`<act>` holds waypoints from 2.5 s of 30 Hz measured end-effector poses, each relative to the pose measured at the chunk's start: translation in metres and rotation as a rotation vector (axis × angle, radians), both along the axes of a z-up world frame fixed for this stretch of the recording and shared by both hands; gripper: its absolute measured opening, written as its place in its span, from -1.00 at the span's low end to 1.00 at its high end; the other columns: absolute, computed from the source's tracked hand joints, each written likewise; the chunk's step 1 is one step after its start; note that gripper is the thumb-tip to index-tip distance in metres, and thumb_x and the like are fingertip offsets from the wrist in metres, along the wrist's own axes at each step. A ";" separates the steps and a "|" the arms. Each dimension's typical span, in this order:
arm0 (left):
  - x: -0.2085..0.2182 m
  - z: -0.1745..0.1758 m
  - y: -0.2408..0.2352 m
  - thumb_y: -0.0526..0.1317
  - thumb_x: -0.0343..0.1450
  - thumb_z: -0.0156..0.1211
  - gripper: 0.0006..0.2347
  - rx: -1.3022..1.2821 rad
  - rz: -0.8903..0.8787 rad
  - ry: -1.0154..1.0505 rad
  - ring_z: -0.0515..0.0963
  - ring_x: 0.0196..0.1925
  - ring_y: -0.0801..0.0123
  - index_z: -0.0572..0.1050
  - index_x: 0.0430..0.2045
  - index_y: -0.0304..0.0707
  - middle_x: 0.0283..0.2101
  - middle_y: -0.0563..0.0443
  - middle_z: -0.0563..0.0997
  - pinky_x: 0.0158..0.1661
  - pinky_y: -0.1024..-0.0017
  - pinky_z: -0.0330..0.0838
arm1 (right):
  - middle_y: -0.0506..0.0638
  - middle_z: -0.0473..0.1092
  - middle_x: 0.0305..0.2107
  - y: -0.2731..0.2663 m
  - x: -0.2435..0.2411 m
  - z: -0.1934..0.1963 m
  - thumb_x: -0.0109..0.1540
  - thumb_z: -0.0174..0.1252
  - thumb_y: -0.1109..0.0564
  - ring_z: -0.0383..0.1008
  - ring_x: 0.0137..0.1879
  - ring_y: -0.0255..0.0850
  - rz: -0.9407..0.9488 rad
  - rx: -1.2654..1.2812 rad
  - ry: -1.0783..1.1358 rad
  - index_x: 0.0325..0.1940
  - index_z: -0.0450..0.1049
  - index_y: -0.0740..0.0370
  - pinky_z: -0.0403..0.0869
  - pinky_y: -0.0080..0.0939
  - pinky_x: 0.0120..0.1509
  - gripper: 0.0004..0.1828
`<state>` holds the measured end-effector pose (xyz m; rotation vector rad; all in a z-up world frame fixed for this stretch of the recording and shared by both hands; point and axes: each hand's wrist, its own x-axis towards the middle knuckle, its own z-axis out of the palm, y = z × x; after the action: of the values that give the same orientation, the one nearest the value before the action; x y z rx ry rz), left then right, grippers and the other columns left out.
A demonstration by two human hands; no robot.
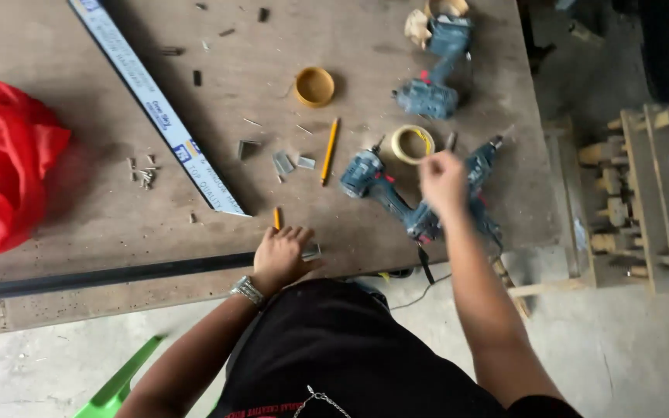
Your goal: The person is assembling an aluminum frame by aligning the profiles and using a cordless drill to drive screws into the joints.
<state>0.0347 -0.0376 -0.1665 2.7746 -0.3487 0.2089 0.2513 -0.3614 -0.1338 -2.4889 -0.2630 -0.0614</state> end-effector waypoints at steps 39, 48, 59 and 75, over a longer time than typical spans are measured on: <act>-0.023 -0.006 -0.004 0.46 0.09 0.25 -0.25 0.039 0.287 -0.053 0.59 -0.29 0.25 0.35 -0.15 -0.18 -0.41 0.07 0.51 -0.25 0.24 0.35 | 0.12 0.47 -0.30 0.100 -0.107 0.051 0.32 0.12 0.18 0.50 -0.07 0.07 0.520 -0.086 0.264 -0.07 0.56 0.18 0.46 0.08 0.05 -0.85; -0.041 -0.025 0.012 0.31 0.12 0.35 -0.33 0.084 0.146 0.066 0.54 -0.21 0.31 0.31 -0.03 -0.04 -0.31 0.17 0.48 -0.13 0.25 0.31 | -0.08 0.47 -0.40 0.107 -0.114 -0.036 0.36 -0.01 0.19 0.54 -0.20 -0.09 0.847 -0.425 -0.117 -0.04 0.52 -0.12 0.44 0.05 0.07 -0.76; -0.050 -0.026 0.021 0.21 0.27 0.26 -0.55 0.037 0.068 0.050 0.50 -0.17 0.28 0.42 -0.08 0.06 -0.25 0.15 0.43 -0.06 0.22 0.25 | -0.15 0.38 -0.41 0.128 -0.121 -0.048 0.37 -0.10 0.26 0.41 -0.17 -0.18 0.972 -0.393 -0.108 -0.08 0.52 -0.16 0.36 0.01 0.16 -0.66; -0.054 -0.024 0.018 0.20 0.29 0.25 -0.62 0.072 0.119 0.155 0.44 -0.15 0.24 0.48 -0.15 0.09 -0.23 0.17 0.39 -0.13 0.18 0.27 | -0.09 0.41 -0.24 0.120 -0.156 -0.065 0.25 -0.13 0.25 0.45 -0.12 -0.05 0.852 -0.543 -0.035 0.10 0.43 -0.12 0.42 0.08 -0.08 -0.58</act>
<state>-0.0189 -0.0197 -0.1903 2.8626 -0.1548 0.0097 0.0954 -0.2411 -0.1983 -2.6602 -1.4853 0.3619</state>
